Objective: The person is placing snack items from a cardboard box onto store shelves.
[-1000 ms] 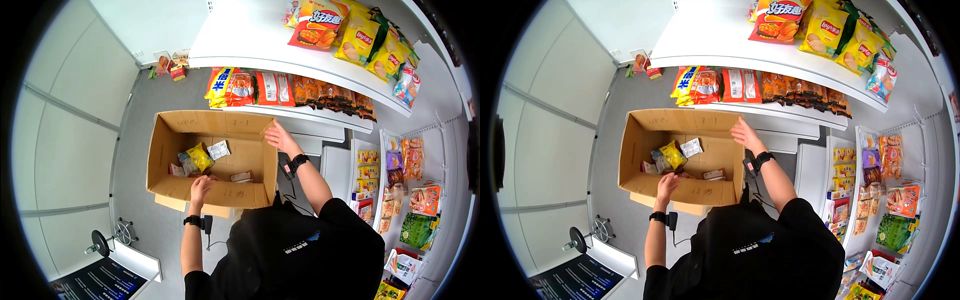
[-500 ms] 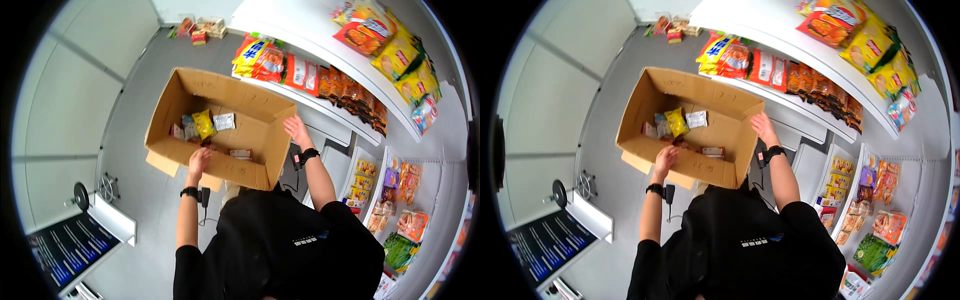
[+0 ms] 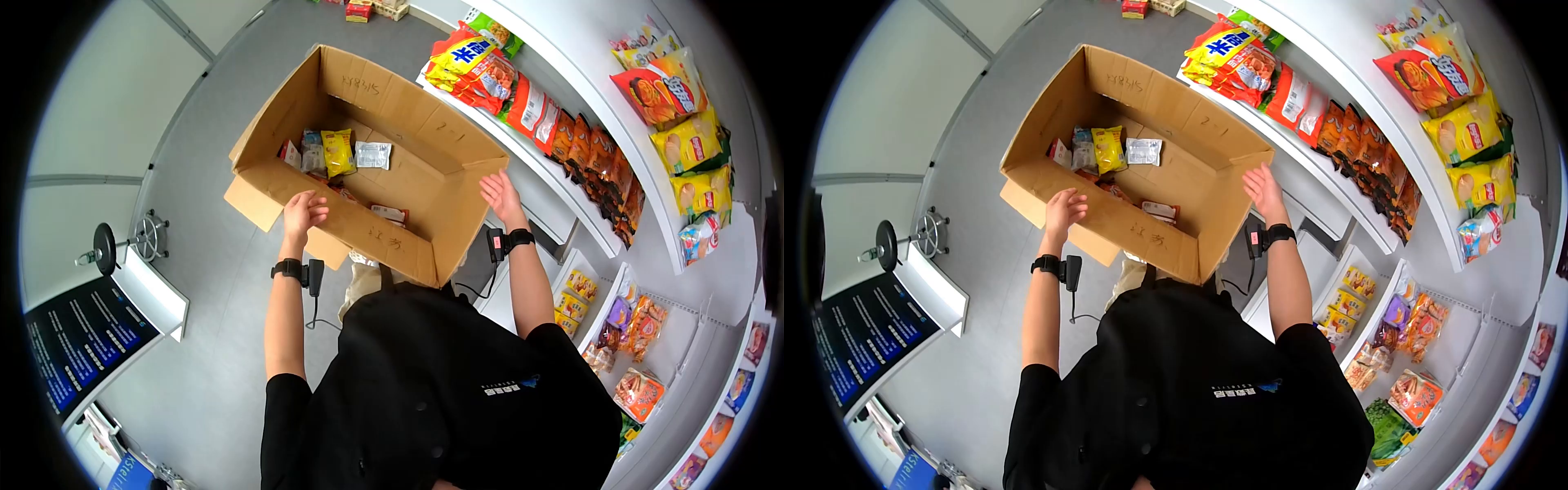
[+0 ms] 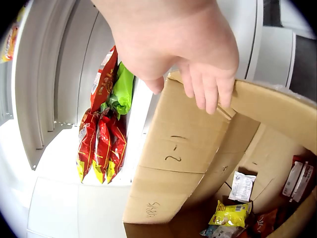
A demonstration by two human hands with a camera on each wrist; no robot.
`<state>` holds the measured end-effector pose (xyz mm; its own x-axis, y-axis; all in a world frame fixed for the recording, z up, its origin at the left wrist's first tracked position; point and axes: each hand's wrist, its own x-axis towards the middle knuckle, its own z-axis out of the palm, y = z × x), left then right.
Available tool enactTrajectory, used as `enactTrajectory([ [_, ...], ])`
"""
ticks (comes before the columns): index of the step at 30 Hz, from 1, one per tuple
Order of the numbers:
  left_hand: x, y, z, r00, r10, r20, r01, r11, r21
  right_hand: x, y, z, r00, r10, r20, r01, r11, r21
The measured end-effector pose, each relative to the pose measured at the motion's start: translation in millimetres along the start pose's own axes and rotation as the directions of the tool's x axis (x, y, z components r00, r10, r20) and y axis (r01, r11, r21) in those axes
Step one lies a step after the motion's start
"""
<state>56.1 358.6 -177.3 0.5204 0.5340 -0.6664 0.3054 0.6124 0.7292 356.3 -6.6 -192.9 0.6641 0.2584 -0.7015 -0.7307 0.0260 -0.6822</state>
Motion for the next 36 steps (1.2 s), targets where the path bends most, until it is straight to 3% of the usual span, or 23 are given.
enactTrajectory([
  [4, 10, -8, -5, 0.999, 0.041, -0.011, -0.042, 0.999, -0.031, 12, -4, 0, 0.998, 0.055, -0.011, -0.056, 0.997, -0.057],
  [12, 14, 2, -3, 0.995, -0.02, -0.093, 0.023, 0.999, 0.034, 46, 5, 39, 0.933, 0.357, -0.033, -0.356, 0.91, -0.212],
  [14, 12, 3, 1, 0.992, -0.032, -0.119, 0.037, 0.998, 0.043, 57, 9, 49, 0.894, 0.448, -0.029, -0.442, 0.868, -0.225],
  [18, 8, 9, 5, 0.985, -0.053, -0.165, 0.061, 0.997, 0.044, 80, 18, 81, 0.728, 0.684, 0.046, -0.658, 0.715, -0.236],
  [25, 16, 15, 5, 0.942, -0.167, -0.292, 0.113, 0.974, -0.195, 128, 63, 131, 0.598, 0.8, -0.047, -0.774, 0.561, -0.292],
  [36, 17, 27, 16, 0.904, -0.214, -0.37, 0.184, 0.976, -0.115, 196, 172, 120, 0.404, 0.888, -0.219, -0.888, 0.323, -0.328],
])
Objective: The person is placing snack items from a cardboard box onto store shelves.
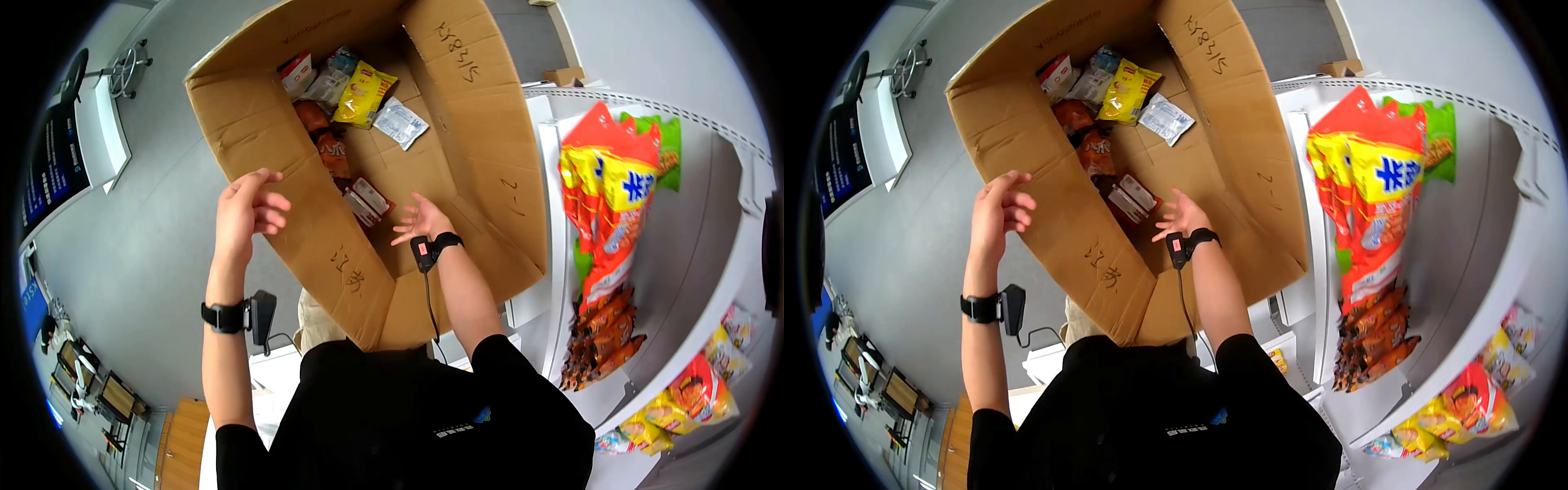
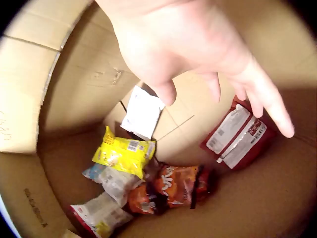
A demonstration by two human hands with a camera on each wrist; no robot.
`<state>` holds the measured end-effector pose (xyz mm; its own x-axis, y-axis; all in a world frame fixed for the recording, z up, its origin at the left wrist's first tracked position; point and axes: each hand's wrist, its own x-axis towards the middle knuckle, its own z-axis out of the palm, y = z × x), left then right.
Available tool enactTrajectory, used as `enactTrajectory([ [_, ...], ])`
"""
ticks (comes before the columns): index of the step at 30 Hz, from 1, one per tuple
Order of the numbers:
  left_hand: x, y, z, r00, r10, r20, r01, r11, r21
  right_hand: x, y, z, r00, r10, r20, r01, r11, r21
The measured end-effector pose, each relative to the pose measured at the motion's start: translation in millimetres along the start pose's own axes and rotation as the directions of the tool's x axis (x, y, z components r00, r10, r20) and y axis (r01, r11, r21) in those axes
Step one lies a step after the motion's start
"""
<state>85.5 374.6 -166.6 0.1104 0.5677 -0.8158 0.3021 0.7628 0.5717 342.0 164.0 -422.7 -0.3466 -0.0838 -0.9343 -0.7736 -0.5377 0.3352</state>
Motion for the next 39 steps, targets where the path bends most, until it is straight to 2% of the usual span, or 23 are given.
enactTrajectory([
  [5, 5, 1, 5, 0.997, -0.025, -0.07, 0.023, 0.999, -0.027, 74, -11, -10, 1.0, -0.001, -0.018, -0.002, 0.992, -0.128],
  [10, 12, -5, 11, 0.984, -0.031, -0.173, 0.036, 0.999, 0.026, 152, -23, -16, 0.991, -0.103, -0.087, 0.066, 0.933, -0.354],
  [11, 13, -6, 10, 0.985, -0.032, -0.171, 0.039, 0.999, 0.035, 164, -26, -16, 0.982, -0.139, -0.126, 0.077, 0.912, -0.402],
  [13, 15, -9, 9, 0.987, -0.033, -0.16, 0.042, 0.998, 0.055, 184, -26, -18, 0.933, -0.313, -0.177, 0.19, 0.847, -0.496],
  [15, 14, -12, 9, 0.981, -0.024, -0.192, 0.032, 0.999, 0.038, 209, -24, -32, 0.846, -0.521, 0.117, 0.456, 0.59, -0.666],
  [16, 14, -13, 11, 0.977, -0.015, -0.211, 0.025, 0.999, 0.043, 215, -22, -35, 0.837, -0.538, 0.099, 0.449, 0.572, -0.687],
  [17, 14, -12, 13, 0.973, -0.001, -0.231, 0.012, 0.999, 0.046, 218, -19, -38, 0.875, -0.482, 0.041, 0.371, 0.617, -0.694],
  [19, 14, -12, 14, 0.975, -0.008, -0.223, 0.021, 0.998, 0.057, 181, -14, -14, 0.928, -0.364, -0.072, 0.216, 0.686, -0.695],
  [20, 14, -12, 14, 0.975, -0.01, -0.22, 0.024, 0.998, 0.064, 183, -11, -15, 0.948, -0.316, -0.024, 0.224, 0.722, -0.654],
  [24, 15, -10, 15, 0.976, -0.022, -0.218, 0.042, 0.995, 0.089, 179, -9, -10, 0.969, -0.244, 0.044, 0.198, 0.652, -0.732],
  [27, 15, -7, 10, 0.984, -0.041, -0.175, 0.06, 0.993, 0.103, 179, -9, -6, 0.966, -0.258, 0.032, 0.166, 0.514, -0.841],
  [30, 14, -9, 9, 0.988, -0.044, -0.15, 0.059, 0.994, 0.092, 226, -3, -26, 0.887, -0.451, 0.101, 0.236, 0.253, -0.938],
  [33, 14, -7, 6, 0.993, -0.053, -0.108, 0.061, 0.995, 0.073, 231, -3, -32, 0.778, -0.611, 0.143, 0.269, 0.12, -0.956],
  [37, 13, -1, 7, 0.993, -0.066, -0.096, 0.073, 0.995, 0.072, 206, -2, -15, 0.819, -0.496, 0.287, 0.429, 0.199, -0.881],
  [39, 12, -1, 6, 0.995, -0.06, -0.08, 0.066, 0.995, 0.075, 193, -6, -3, 0.851, -0.437, 0.29, 0.419, 0.235, -0.877],
])
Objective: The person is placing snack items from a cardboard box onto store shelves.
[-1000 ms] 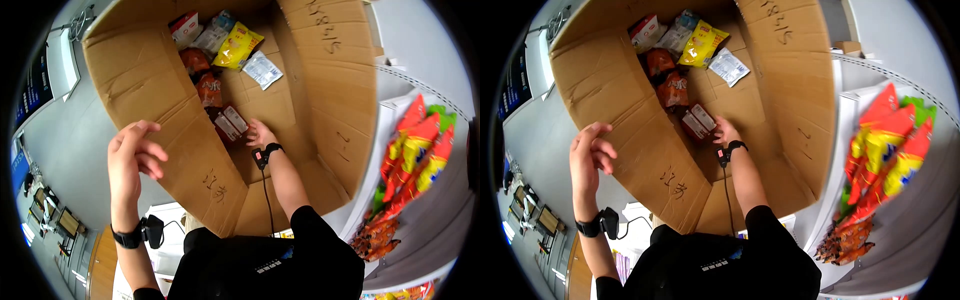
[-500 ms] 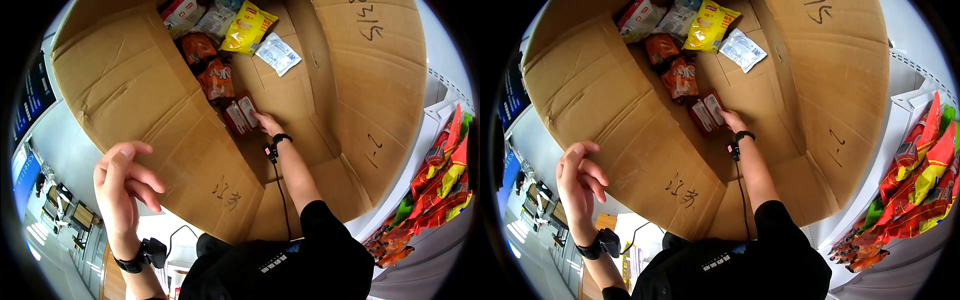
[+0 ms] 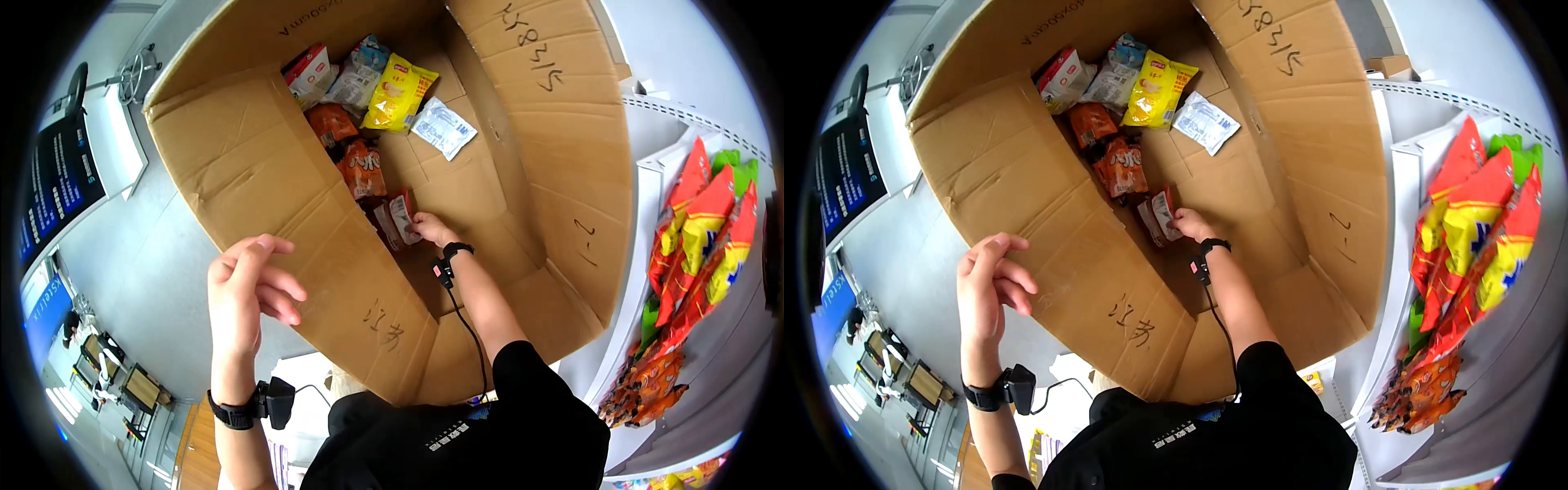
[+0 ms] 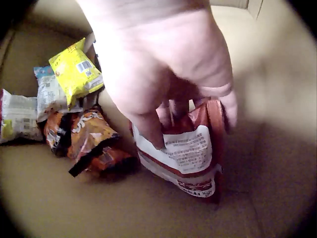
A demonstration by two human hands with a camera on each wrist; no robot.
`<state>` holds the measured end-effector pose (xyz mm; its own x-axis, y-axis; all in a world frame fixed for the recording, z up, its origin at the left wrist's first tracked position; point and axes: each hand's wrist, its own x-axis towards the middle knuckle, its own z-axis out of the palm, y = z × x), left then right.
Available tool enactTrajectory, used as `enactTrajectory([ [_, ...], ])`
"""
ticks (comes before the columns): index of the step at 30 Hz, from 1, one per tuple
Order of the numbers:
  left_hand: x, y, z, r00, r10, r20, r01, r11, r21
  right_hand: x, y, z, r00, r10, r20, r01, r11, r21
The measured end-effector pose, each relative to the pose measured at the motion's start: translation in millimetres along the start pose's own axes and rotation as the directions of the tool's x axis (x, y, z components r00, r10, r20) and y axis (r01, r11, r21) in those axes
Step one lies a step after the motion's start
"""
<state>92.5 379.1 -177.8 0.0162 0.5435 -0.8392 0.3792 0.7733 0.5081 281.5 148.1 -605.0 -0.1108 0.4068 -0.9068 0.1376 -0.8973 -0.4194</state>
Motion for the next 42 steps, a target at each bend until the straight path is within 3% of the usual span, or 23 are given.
enactTrajectory([
  [4, 0, -4, 0, 1.0, 0.026, -0.003, -0.026, 1.0, 0.006, -42, -41, -13, 0.985, 0.158, 0.069, -0.17, 0.956, 0.24],
  [7, -3, -1, -5, 0.996, 0.038, 0.075, -0.036, 0.999, -0.032, -88, -74, -33, 0.986, 0.147, 0.079, -0.167, 0.895, 0.414],
  [17, -6, -8, -17, 0.965, 0.122, 0.231, -0.103, 0.99, -0.093, -243, -121, -56, 0.957, 0.046, -0.285, 0.153, 0.755, 0.637],
  [23, -1, -18, -24, 0.92, 0.165, 0.354, -0.157, 0.986, -0.051, -358, -148, -30, 0.845, -0.02, -0.535, 0.428, 0.625, 0.653],
  [26, 0, -22, -24, 0.881, 0.175, 0.439, -0.175, 0.984, -0.042, -404, -146, -6, 0.81, -0.087, -0.58, 0.539, 0.502, 0.677],
  [28, -11, -20, -19, 0.835, 0.171, 0.523, -0.204, 0.979, 0.006, -428, -141, 10, 0.811, -0.151, -0.565, 0.564, 0.458, 0.687],
  [30, -39, -17, 2, 0.73, 0.182, 0.659, -0.358, 0.923, 0.142, -466, -144, 28, 0.794, -0.164, -0.585, 0.593, 0.42, 0.687],
  [33, -67, -25, 34, 0.578, 0.071, 0.813, -0.413, 0.885, 0.217, -493, -149, 43, 0.767, -0.218, -0.603, 0.635, 0.389, 0.668],
  [34, -88, -21, 41, 0.45, 0.042, 0.892, -0.446, 0.876, 0.184, -500, -148, 47, 0.758, -0.234, -0.609, 0.648, 0.375, 0.663],
  [36, -114, -22, 59, 0.41, -0.026, 0.912, -0.405, 0.891, 0.207, -507, -146, 54, 0.739, -0.242, -0.629, 0.67, 0.365, 0.647],
  [37, -116, -32, 74, 0.341, 0.054, 0.938, -0.395, 0.914, 0.091, -511, -147, 57, 0.72, -0.24, -0.651, 0.69, 0.347, 0.635],
  [38, -116, -39, 84, 0.34, 0.119, 0.933, -0.416, 0.909, 0.036, -514, -148, 59, 0.7, -0.237, -0.674, 0.711, 0.329, 0.622],
  [42, -131, -39, 118, 0.283, 0.129, 0.951, -0.396, 0.918, -0.007, -521, -128, 63, 0.608, -0.158, -0.778, 0.791, 0.2, 0.578],
])
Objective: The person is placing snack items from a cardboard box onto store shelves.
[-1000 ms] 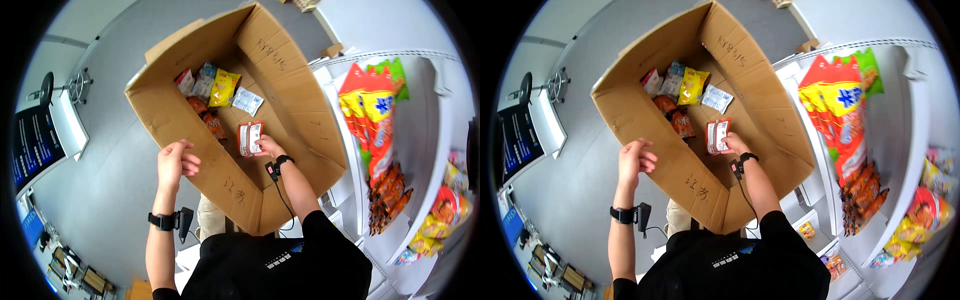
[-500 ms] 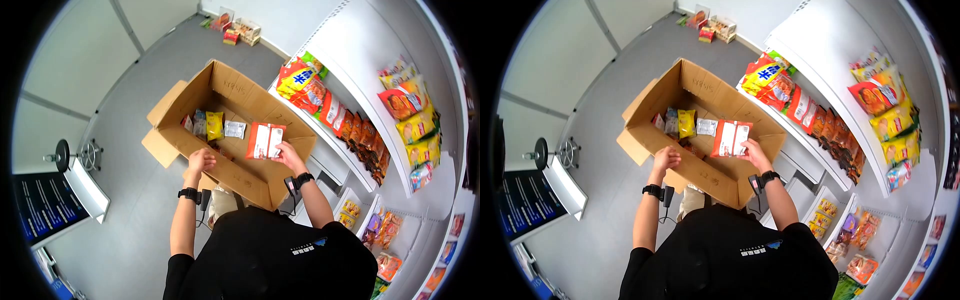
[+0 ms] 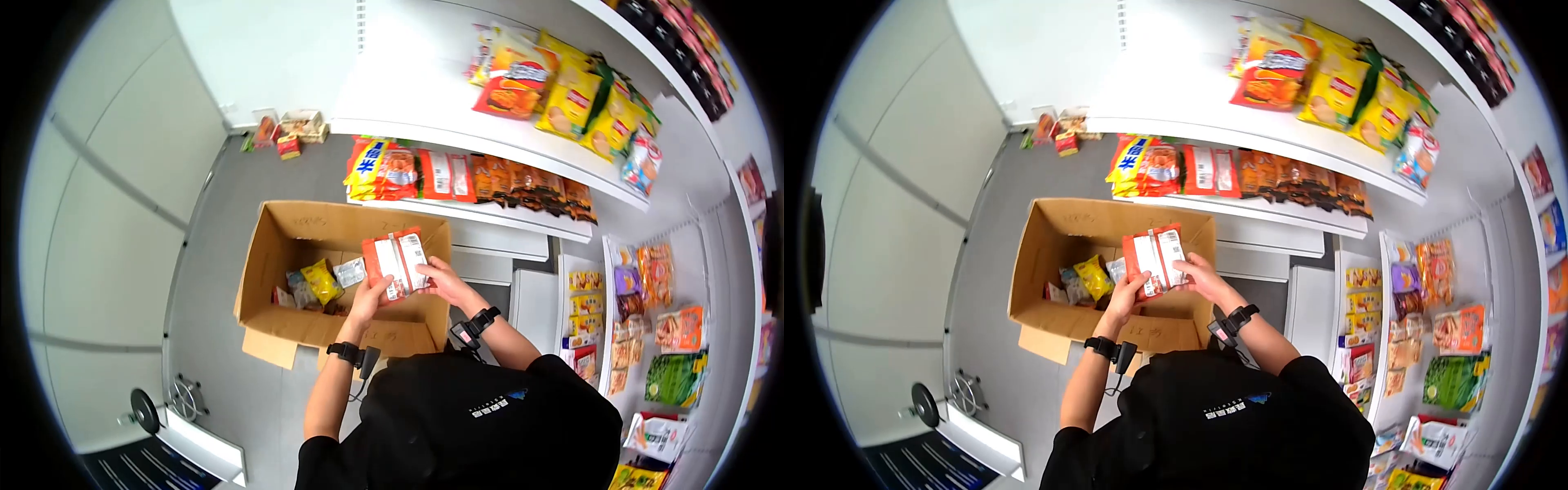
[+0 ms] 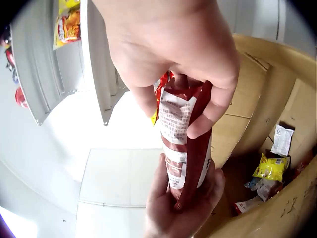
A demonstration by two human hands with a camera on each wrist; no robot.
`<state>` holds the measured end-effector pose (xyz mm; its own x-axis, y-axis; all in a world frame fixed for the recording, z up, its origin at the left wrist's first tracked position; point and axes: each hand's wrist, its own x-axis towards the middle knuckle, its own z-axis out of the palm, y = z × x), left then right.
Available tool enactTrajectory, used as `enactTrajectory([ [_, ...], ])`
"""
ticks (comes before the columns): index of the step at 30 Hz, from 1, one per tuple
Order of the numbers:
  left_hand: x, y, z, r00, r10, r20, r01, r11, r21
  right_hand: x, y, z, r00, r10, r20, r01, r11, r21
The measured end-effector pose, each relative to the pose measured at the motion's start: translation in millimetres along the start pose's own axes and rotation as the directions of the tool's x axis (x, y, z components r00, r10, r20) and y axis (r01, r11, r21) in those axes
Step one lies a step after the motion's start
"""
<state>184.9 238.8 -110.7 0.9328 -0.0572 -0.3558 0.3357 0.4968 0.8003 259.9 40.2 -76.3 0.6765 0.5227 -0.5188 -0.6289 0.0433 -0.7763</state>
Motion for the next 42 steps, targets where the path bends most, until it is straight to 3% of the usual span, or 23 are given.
enactTrajectory([
  [4, 23, 7, 26, 0.998, -0.008, 0.062, 0.017, 0.99, -0.138, -17, 7, -20, 0.996, -0.082, 0.046, 0.053, 0.897, 0.438],
  [8, 44, 8, 54, 0.995, -0.01, 0.097, 0.017, 0.997, -0.074, -24, 17, -37, 0.995, -0.045, 0.09, -0.018, 0.796, 0.605],
  [13, 71, 1, 72, 0.986, -0.091, 0.141, 0.087, 0.996, 0.036, -21, 8, -37, 0.999, -0.034, -0.04, 0.051, 0.797, 0.601],
  [16, 76, 1, 75, 0.986, -0.096, 0.135, 0.069, 0.978, 0.197, -5, 14, -53, 0.993, -0.056, -0.104, 0.109, 0.779, 0.617],
  [19, 66, 11, 75, 0.992, -0.122, 0.03, 0.102, 0.919, 0.38, 10, 12, -66, 0.987, -0.069, -0.147, 0.146, 0.766, 0.626],
  [32, 39, 2, 38, 0.98, -0.159, -0.116, 0.189, 0.921, 0.34, 86, -3, -105, 0.976, -0.115, -0.183, 0.21, 0.71, 0.672],
  [42, 31, -3, 22, 0.977, -0.145, -0.154, 0.187, 0.933, 0.307, 105, -30, -101, 0.962, -0.122, -0.244, 0.259, 0.692, 0.674],
])
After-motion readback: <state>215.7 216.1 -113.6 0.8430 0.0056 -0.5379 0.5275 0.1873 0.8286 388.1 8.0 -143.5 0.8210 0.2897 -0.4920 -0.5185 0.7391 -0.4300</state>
